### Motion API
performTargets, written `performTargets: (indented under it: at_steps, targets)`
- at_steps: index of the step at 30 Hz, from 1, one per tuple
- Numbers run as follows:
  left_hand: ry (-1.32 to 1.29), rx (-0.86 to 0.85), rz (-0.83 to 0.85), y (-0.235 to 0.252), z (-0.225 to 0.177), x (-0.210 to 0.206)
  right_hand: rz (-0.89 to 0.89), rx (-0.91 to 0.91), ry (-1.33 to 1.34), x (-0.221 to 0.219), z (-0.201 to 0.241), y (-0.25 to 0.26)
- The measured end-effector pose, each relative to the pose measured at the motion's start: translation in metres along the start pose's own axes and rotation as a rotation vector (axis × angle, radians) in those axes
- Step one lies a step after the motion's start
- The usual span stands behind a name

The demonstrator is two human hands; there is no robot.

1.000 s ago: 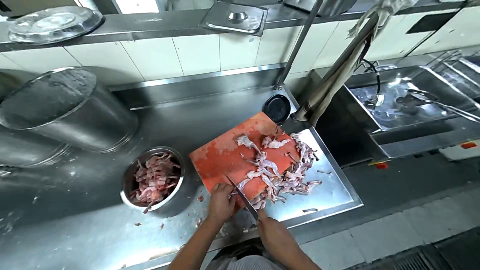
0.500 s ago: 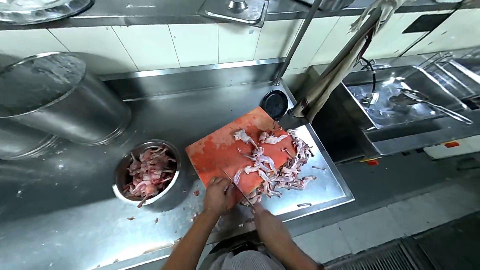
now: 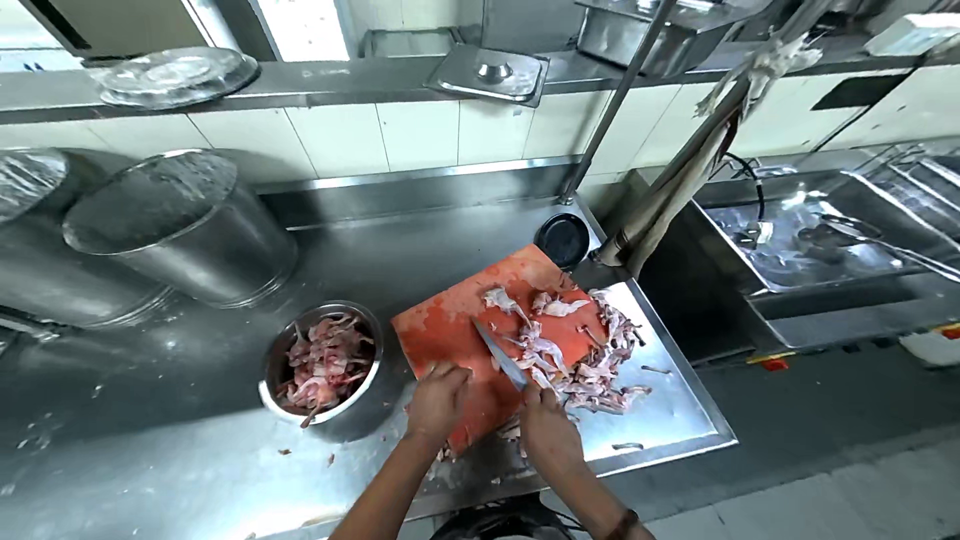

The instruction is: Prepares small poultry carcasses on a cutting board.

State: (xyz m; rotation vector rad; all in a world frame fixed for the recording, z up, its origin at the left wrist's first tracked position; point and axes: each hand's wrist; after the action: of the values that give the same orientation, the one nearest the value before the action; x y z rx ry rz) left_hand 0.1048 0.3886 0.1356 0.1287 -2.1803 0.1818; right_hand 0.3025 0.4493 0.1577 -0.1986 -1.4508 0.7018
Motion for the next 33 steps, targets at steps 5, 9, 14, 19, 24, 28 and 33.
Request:
performTargets:
  at_steps: [5, 9, 14, 19, 24, 28, 33]
  targets:
    - [0.026, 0.046, 0.175, 0.010, 0.002, -0.025, 0.002, 0.318, 0.077, 0.024, 0.030, 0.011]
    - [0.028, 0.056, 0.237, 0.014, -0.001, -0.024, 0.188, 0.297, -0.027, 0.017, 0.059, 0.018]
    - [0.179, 0.102, 0.226, 0.012, -0.003, -0.026, 0.285, 0.175, -0.100, 0.011, 0.066, 0.022]
    - [0.325, 0.135, 0.106, 0.004, -0.006, -0.047, 0.331, 0.224, -0.101, 0.030, 0.063, 0.003]
    - [0.259, -0.043, -0.173, -0.011, -0.003, -0.054, 0.401, 0.337, 0.184, 0.042, 0.033, -0.018]
    - [-0.028, -0.190, 0.027, -0.018, -0.011, -0.036, 0.441, 0.408, 0.616, 0.026, 0.002, -0.018]
    - [-0.553, -0.238, 0.190, -0.033, -0.042, -0.008, 0.798, 0.504, 1.332, 0.043, -0.018, -0.023]
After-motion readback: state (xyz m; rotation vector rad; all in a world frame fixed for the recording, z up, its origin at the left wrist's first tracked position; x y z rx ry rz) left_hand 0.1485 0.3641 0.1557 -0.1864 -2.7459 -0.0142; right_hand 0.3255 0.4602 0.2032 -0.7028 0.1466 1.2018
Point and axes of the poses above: each hand's wrist, its own y-axis towards the middle knuckle, its own x-axis out of the back of the hand, z = x × y, and after that the axes turned 10 degrees about z, right-handed
